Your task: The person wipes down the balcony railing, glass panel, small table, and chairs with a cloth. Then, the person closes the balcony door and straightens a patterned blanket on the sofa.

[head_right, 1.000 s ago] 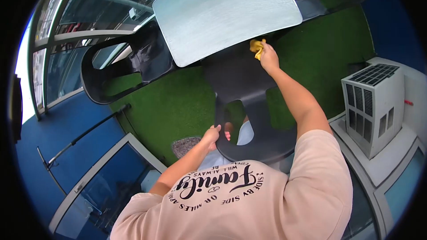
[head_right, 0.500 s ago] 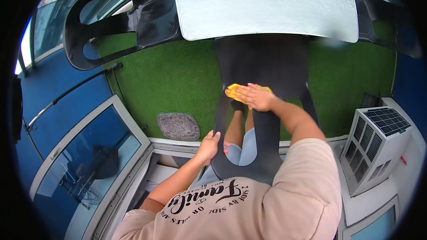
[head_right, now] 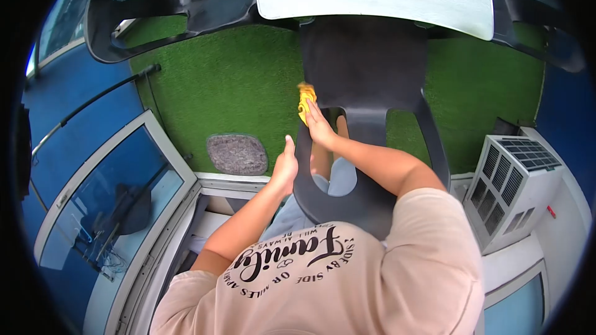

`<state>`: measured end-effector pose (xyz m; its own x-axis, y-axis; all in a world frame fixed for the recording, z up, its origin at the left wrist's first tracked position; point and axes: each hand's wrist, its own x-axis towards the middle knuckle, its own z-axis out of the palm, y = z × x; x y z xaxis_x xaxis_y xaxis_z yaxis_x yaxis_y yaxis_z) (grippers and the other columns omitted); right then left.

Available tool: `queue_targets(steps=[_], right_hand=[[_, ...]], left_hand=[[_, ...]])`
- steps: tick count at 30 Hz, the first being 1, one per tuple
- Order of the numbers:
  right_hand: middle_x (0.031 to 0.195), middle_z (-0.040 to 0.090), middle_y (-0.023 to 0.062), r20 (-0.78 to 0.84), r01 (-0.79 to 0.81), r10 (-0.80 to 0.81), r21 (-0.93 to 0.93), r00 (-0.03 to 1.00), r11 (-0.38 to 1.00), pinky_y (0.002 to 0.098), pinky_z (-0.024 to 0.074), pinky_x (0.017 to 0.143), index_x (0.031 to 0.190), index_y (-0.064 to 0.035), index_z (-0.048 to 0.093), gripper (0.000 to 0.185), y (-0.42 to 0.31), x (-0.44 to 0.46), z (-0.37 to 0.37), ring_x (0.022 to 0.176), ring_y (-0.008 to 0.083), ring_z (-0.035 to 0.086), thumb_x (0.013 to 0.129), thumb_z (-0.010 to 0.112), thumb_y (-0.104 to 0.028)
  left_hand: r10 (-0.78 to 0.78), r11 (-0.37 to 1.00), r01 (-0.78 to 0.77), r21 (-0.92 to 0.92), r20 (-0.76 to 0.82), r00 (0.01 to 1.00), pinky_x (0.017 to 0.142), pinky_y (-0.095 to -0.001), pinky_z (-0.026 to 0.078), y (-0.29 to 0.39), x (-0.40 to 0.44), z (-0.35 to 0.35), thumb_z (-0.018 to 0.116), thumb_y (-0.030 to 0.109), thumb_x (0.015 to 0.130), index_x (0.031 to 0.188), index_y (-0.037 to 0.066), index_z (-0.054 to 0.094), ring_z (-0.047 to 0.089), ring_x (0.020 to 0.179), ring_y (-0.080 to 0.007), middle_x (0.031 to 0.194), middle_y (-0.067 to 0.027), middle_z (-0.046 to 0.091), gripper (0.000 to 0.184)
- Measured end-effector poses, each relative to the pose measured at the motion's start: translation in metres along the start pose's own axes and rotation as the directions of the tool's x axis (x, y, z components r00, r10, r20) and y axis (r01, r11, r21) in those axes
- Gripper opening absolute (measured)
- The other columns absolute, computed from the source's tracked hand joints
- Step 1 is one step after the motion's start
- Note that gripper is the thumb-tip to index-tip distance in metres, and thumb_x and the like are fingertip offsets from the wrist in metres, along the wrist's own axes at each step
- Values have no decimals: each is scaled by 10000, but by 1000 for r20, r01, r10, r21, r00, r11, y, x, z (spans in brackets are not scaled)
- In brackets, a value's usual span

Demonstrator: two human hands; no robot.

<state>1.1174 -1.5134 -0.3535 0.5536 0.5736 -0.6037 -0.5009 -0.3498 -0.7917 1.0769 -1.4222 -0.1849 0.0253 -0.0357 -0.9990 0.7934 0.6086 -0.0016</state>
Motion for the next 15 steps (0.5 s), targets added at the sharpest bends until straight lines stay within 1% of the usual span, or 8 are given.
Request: queue_targets(steps=[2,6,7,8,9,11,12,15], right_hand=[[1506,276,185,42,-271,268,122,963,955,340,213,1135,1453,-31,291,479,-42,-50,-4,1411,266,236,1014,348,-215],[1096,616,50,172,-354,319,242,932,903,300,493,832,1451,-85,334,456,-45,-52,-26,895,123,586,1026,370,-245],[1160,601,65,191,-415,392,97,900,905,292,472,868,1440,-83,350,443,-31,-30,-34,984,134,577,1027,371,-240],[1267,535,81,93,-147,138,99,986,984,322,414,968,1430,-60,356,448,-19,-11,-28,1126,173,512,1026,366,-253],[1343,466,117,87,-335,324,193,942,922,337,351,1030,1430,-42,346,462,-41,-11,-14,1219,215,440,1024,362,-260],[1441,355,259,-101,-12,-25,-351,995,936,421,302,1095,1421,3,332,518,3,-3,19,1354,357,338,991,361,-285],[1498,218,282,63,-22,41,-275,997,961,428,220,1141,1411,18,340,503,-38,-30,11,1409,401,191,985,369,-247],[1459,285,300,332,119,-2,-332,943,936,405,251,1134,1364,39,407,453,-137,-120,-16,1386,388,258,924,407,-72]], left_hand=[[49,999,-50,-19,-59,997,766,-368,555,8,-7,9,208,624,961,1363,59,413,606,1061,-251,1217,-131,577,724],[-20,999,23,-29,82,996,789,-383,534,0,12,-7,243,643,951,1342,50,412,571,1101,-223,1314,-129,494,730],[22,999,-20,-50,45,999,851,-373,494,-1,16,-6,247,654,945,1354,32,407,550,1121,-224,1319,-139,488,761],[58,996,-57,-66,6,998,914,-363,454,-5,19,-5,252,665,940,1366,15,403,529,1140,-225,1325,-149,483,792],[89,993,-91,-81,-28,996,976,-353,415,-10,21,-2,256,675,934,1377,-3,398,509,1160,-226,1331,-158,477,823],[122,970,-101,-223,81,989,1020,-357,374,-12,33,-11,246,673,936,1405,4,365,461,1230,-228,1385,-166,434,825],[137,952,-95,-292,126,983,1042,-359,354,-16,35,-16,241,671,938,1418,8,348,437,1265,-230,1412,-171,413,826],[165,921,-101,-377,142,976,1052,-357,353,-8,12,-6,235,689,927,1437,39,307,443,1268,-224,1393,-161,435,830]])
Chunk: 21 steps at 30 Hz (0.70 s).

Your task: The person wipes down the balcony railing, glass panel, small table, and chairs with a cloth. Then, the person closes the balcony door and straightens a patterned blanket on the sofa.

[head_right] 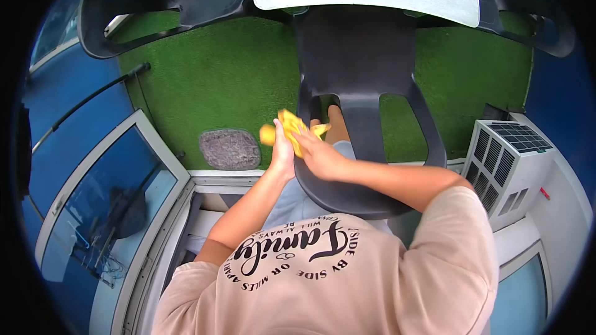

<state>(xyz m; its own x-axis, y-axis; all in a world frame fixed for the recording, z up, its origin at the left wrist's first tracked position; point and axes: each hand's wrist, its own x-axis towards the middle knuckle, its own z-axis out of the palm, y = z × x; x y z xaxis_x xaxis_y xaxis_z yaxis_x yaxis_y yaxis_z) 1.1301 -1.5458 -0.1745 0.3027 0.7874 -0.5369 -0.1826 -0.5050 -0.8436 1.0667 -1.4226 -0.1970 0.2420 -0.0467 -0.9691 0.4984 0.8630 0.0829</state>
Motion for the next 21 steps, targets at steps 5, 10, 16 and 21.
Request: queue_targets(steps=[5,10,16,21], right_hand=[[1346,461,271,453,-294,521,-481,723,826,397,331,1097,1255,54,516,422,-77,-59,-90,1319,349,394,892,425,-141],[1496,234,259,265,-76,249,-527,932,846,451,212,1147,1416,32,312,537,61,-64,-82,1407,420,168,969,392,-256],[1560,197,84,315,356,-167,-858,934,371,463,113,1168,1462,-73,288,562,211,68,-132,1450,240,139,972,360,-339],[1554,223,40,-202,-157,-234,-967,951,199,450,164,1160,1472,-141,289,574,184,124,-264,1433,220,196,943,428,-315]], left_hand=[[-34,971,49,234,-71,997,927,-497,453,-3,3,4,290,735,885,1361,63,387,567,1119,-281,1234,-118,546,829],[-100,969,118,216,-93,991,827,-443,557,10,-17,24,366,204,1024,1335,19,346,597,1093,-360,1322,-161,467,363],[-112,955,140,263,-120,986,802,-416,566,14,-17,20,372,230,1024,1336,28,358,607,1080,-346,1316,-139,490,372],[-95,947,125,294,-114,989,764,-379,576,18,-19,28,376,230,1024,1307,36,399,618,1070,-326,1307,-124,505,344]])
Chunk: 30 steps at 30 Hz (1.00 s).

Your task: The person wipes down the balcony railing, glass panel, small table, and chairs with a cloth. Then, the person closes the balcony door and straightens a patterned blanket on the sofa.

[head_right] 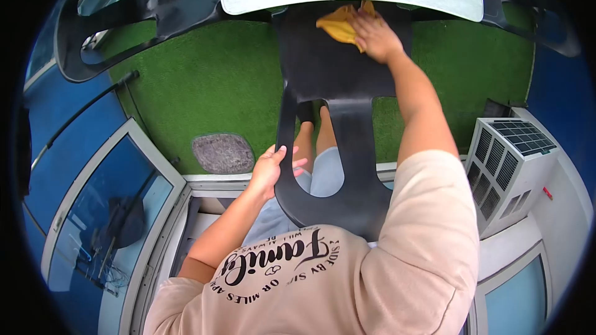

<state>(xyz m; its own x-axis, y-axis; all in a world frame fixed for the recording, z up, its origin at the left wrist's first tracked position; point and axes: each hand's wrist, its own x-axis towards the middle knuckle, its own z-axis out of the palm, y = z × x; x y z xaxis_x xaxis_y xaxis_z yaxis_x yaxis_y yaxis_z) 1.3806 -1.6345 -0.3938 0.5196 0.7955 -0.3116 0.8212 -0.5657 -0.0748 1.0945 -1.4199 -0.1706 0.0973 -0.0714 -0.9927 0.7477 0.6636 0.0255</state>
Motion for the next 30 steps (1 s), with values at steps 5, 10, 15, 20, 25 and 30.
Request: queue_targets(steps=[5,10,15,20,25,30], right_hand=[[1563,153,139,172,-253,242,44,955,967,467,137,1166,1481,-49,219,630,-50,-42,1,1444,310,138,890,418,-134],[1529,246,76,517,-115,53,88,855,989,414,237,1138,1385,-63,423,544,-39,-145,-23,1403,235,251,844,471,-86],[1118,646,179,701,-611,392,79,596,788,410,487,907,1092,-36,662,390,-8,-162,-84,1031,319,625,774,572,-244],[1051,675,171,536,-624,399,344,744,702,387,512,860,1083,-98,673,408,-24,-258,-145,970,311,650,776,602,-358],[1016,686,148,506,-576,290,617,812,536,370,505,855,1106,-89,651,307,27,-311,-199,967,295,652,820,610,-191],[940,675,179,72,-530,794,780,604,332,397,525,779,1061,-59,639,262,271,-358,-160,861,320,662,823,544,-111]], left_hand=[[36,999,-37,-27,-22,999,772,-382,580,-3,2,-2,363,224,1026,1265,-16,403,618,1064,-337,1262,-155,522,341],[70,997,-70,-35,-5,998,754,-393,580,-9,10,-7,354,207,1024,1240,-16,398,631,1027,-339,1186,-151,536,314],[95,995,-95,-42,-8,995,695,-404,585,-17,30,-18,382,204,1015,1175,-11,441,659,935,-330,1066,-152,551,274],[102,995,-103,-16,-47,994,610,-336,599,-18,35,-19,355,233,1022,1049,-60,488,683,856,-294,962,-200,606,323],[225,953,-193,234,-123,966,640,-397,565,-19,61,-39,473,221,965,1104,-22,549,676,772,-274,949,-184,654,290],[955,164,123,979,-189,229,854,-446,485,-13,-13,29,578,242,865,1146,30,602,617,987,-355,1140,-176,618,353]])
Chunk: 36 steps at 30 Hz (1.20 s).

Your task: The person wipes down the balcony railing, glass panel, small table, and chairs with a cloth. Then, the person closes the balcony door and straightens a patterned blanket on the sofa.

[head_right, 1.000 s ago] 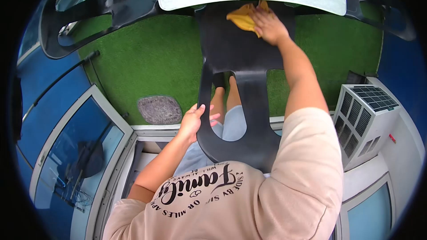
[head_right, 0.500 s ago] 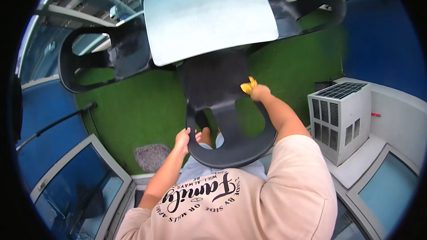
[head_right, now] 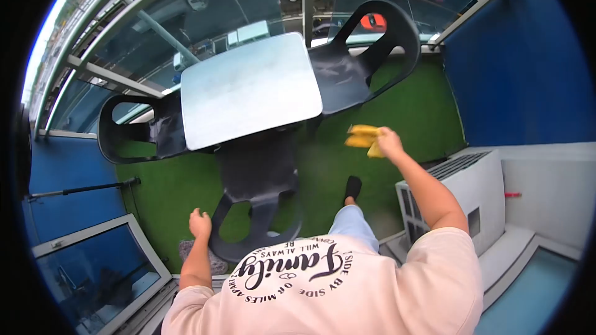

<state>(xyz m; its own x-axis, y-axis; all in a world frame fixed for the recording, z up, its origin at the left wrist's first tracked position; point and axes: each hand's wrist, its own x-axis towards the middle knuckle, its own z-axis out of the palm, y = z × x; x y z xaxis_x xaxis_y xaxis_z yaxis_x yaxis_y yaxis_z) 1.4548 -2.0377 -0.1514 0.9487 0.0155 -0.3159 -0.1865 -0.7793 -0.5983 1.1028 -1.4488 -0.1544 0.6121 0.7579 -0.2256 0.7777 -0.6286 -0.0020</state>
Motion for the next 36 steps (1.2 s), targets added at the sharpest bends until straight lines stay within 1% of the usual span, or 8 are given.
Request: queue_targets(steps=[6,12,18,24,28,30,33,36], right_hand=[[852,623,75,-102,-182,300,599,949,780,348,471,729,923,-51,619,499,20,161,-168,772,186,602,782,690,-524],[1075,659,200,-64,-172,186,174,980,970,401,485,858,1055,1,627,632,0,252,-156,1024,320,638,763,679,-557],[982,667,211,-158,-113,106,-33,982,993,476,501,825,962,-53,627,418,-2,208,-143,955,398,632,850,557,-450],[1105,638,236,420,-82,152,-180,894,980,423,504,834,1089,26,643,467,30,242,-188,1007,362,630,902,577,-398],[1065,654,200,489,-92,-184,487,853,868,403,497,827,1152,30,617,528,-43,220,-283,952,316,645,936,512,-440],[1012,665,164,-53,550,-609,-374,791,747,365,482,832,1162,18,605,479,-70,245,-317,942,261,645,937,509,-394],[1131,621,132,146,50,-303,831,942,554,408,487,888,1124,-30,583,381,-172,250,-393,1007,265,627,947,434,-333],[1157,612,148,151,-101,-451,986,880,132,424,482,911,1202,-38,528,395,-231,286,-448,1030,278,616,983,382,-332]], left_hand=[[-45,855,148,-497,214,976,848,-379,496,172,-62,-11,606,289,871,1092,58,648,656,960,-292,1021,-164,685,322],[379,807,-176,-564,267,886,821,-363,517,347,-157,-69,604,254,885,1081,39,650,675,909,-269,973,-156,693,295],[280,815,-118,-567,208,937,817,-372,516,383,-159,-58,599,288,883,1051,61,664,670,926,-273,976,-141,695,290],[353,774,-151,-614,222,909,832,-386,509,495,-99,-70,595,317,881,1052,72,667,656,964,-283,1003,-139,689,307],[580,539,-178,-823,209,788,851,-354,493,629,-42,-97,633,383,870,1125,26,636,641,999,-261,1061,-162,671,439],[665,378,-74,-923,215,716,888,-323,458,698,-36,-158,662,388,865,1297,11,509,577,1083,-216,1209,-151,600,594],[758,216,-17,-976,157,632,938,-323,406,777,-36,-244,636,439,876,1450,71,319,439,1258,-239,1361,-166,472,752],[803,-15,-102,-995,-73,591,969,-309,385,843,-33,-299,581,415,924,1405,71,411,464,1230,-211,1325,-155,510,616]])
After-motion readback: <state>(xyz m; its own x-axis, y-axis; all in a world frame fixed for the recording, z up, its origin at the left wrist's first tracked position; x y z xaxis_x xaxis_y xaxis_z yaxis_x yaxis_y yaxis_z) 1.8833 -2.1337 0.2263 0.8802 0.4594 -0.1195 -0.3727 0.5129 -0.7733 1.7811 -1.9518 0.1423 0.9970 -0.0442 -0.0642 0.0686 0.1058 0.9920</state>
